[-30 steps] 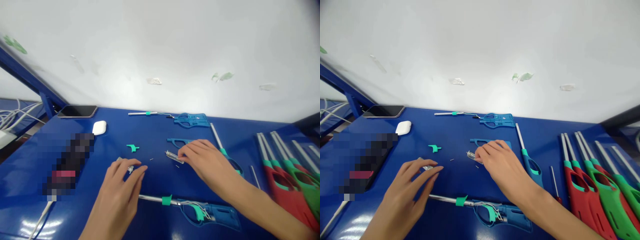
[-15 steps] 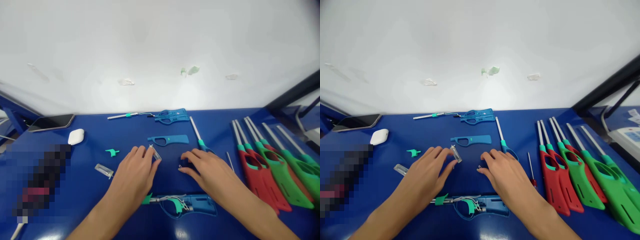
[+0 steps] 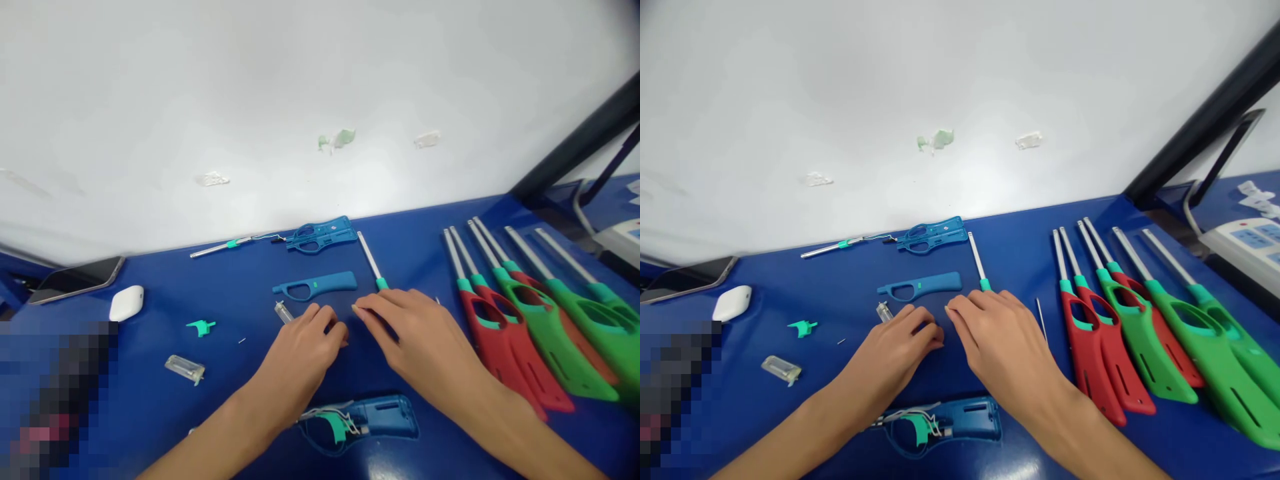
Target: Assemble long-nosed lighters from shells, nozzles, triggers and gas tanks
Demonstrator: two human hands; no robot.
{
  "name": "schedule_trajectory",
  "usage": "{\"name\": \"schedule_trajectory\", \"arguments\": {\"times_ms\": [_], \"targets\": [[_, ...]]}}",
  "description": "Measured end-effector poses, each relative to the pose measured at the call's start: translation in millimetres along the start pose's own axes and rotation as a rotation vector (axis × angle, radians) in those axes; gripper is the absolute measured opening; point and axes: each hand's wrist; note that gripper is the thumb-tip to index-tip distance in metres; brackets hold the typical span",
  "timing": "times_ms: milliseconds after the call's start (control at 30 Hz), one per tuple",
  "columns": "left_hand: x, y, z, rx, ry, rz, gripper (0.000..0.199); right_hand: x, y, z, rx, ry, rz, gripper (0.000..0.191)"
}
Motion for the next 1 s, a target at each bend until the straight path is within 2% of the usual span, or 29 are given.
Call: {"name": "schedule_trajectory", "arguments": {"times_ms": [200,367,500,600,733,900,1000], "targets": [[-4,-6.6,9,0.105,-0.011,0.055,0.004,0,-5,1,0.029,0.006,0.023,0.025],[-8,-9.6,12,0.017,0.014,0.142,0.005,3,-13,4,0.044,0.003,0.027,0.024],[-17,11.3,-14,-0.198,0.113,0.232,0.016,10,-18,-6,0.087,0.024,-0.028,0.022],[-25,31.8,-47,-0.396,0.284,0.274,0.015,22,-23,-22,0.131,0.108,-0.103,0.021],[-28,45.4,-77,-0.644,0.464,0.294,0.015,40,-33,-43,0.142,0.254,-0.164,0.038],[-27,39.7,-80,-0.906,0.610,0.344,0.023,41,-46,-51,0.146,0.344,-0.211,0.033],[-26,34.7,-74,-1.010,0.657,0.333,0.020,31,-47,-46,0.189,0.329,-0.214,0.045]]}}
Point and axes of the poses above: each hand's wrist, its own x-axis towards the middle knuckle, its own y-axis out of the back of the hand, z = x × y, and after that the axes turned 11 degrees about y, right-handed
